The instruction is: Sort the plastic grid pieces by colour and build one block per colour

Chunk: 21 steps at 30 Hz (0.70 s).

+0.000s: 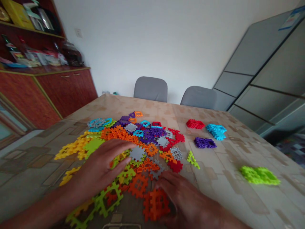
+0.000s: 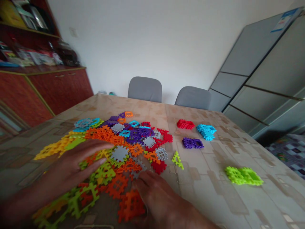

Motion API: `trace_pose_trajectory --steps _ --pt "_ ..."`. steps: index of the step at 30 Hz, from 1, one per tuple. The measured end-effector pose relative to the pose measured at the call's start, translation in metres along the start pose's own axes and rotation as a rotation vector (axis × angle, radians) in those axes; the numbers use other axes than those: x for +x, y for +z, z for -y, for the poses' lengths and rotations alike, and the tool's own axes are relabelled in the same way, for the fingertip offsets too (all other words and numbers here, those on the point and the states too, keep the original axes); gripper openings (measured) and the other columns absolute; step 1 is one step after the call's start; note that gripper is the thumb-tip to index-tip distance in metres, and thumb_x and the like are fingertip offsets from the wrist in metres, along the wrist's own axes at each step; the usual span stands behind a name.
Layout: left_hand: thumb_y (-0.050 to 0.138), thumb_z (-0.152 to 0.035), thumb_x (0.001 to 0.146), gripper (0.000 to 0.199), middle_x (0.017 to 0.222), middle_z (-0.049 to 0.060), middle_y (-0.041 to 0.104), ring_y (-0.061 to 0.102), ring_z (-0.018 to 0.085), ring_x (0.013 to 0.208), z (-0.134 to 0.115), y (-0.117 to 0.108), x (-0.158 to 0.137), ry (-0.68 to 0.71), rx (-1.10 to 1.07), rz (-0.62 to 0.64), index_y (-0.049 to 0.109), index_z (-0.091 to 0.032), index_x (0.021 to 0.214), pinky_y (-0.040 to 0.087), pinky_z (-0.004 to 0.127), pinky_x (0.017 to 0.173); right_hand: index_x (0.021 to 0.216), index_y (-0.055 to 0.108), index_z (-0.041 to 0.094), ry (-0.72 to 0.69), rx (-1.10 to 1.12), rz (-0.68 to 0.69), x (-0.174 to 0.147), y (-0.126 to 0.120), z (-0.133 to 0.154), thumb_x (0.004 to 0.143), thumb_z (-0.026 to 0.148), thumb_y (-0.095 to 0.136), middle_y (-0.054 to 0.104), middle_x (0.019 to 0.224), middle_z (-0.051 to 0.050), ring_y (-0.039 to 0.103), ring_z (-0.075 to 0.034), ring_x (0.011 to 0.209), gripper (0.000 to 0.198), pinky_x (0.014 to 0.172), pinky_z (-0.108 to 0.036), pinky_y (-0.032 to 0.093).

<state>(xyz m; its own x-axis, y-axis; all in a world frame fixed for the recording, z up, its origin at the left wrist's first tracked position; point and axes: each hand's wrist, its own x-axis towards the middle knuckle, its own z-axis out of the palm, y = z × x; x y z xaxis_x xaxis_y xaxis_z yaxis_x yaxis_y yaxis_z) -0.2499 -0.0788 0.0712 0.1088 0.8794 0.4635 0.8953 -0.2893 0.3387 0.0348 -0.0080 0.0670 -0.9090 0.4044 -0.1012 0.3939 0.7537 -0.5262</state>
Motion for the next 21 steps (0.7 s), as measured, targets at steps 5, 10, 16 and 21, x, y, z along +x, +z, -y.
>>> trace_pose_trajectory --steps 5,10,16,21 --pt "0.052 -0.042 0.101 0.032 0.126 0.002 0.072 0.066 0.024 0.116 0.021 -0.009 0.002 -0.053 -0.022 0.014 0.067 -0.028 0.125 0.049 0.036 0.105 0.131 0.062 0.015 -0.035 -0.030 0.062 0.015 0.006 0.008 0.077 0.038 0.083 0.063 0.133 -0.013 0.057 -0.031 0.120 0.063 0.107 -0.042 0.044" --pt "0.051 -0.037 0.101 0.031 0.122 0.004 0.073 0.065 0.024 0.116 0.018 -0.002 0.002 -0.018 -0.025 0.060 0.069 -0.026 0.123 0.049 0.038 0.104 0.130 0.063 0.015 0.001 -0.064 0.074 0.017 0.010 0.010 0.076 0.038 0.084 0.064 0.132 -0.014 0.057 -0.032 0.121 0.063 0.108 -0.044 0.044" --pt "0.049 -0.037 0.101 0.031 0.120 0.005 0.074 0.066 0.024 0.115 0.016 -0.001 0.005 -0.005 -0.049 0.086 0.070 -0.026 0.121 0.051 0.038 0.101 0.127 0.063 0.018 -0.013 -0.039 0.007 0.007 -0.009 0.006 0.076 0.035 0.082 0.062 0.133 -0.013 0.057 -0.031 0.122 0.056 0.105 -0.041 0.046" --pt "0.050 -0.034 0.100 0.030 0.119 0.005 0.074 0.066 0.025 0.114 0.015 0.000 0.003 0.020 -0.062 0.093 0.070 -0.026 0.121 0.051 0.038 0.100 0.120 0.064 0.020 0.064 -0.027 -0.082 0.002 -0.028 0.000 0.074 0.028 0.081 0.064 0.127 -0.010 0.059 -0.028 0.116 0.049 0.100 -0.039 0.049"
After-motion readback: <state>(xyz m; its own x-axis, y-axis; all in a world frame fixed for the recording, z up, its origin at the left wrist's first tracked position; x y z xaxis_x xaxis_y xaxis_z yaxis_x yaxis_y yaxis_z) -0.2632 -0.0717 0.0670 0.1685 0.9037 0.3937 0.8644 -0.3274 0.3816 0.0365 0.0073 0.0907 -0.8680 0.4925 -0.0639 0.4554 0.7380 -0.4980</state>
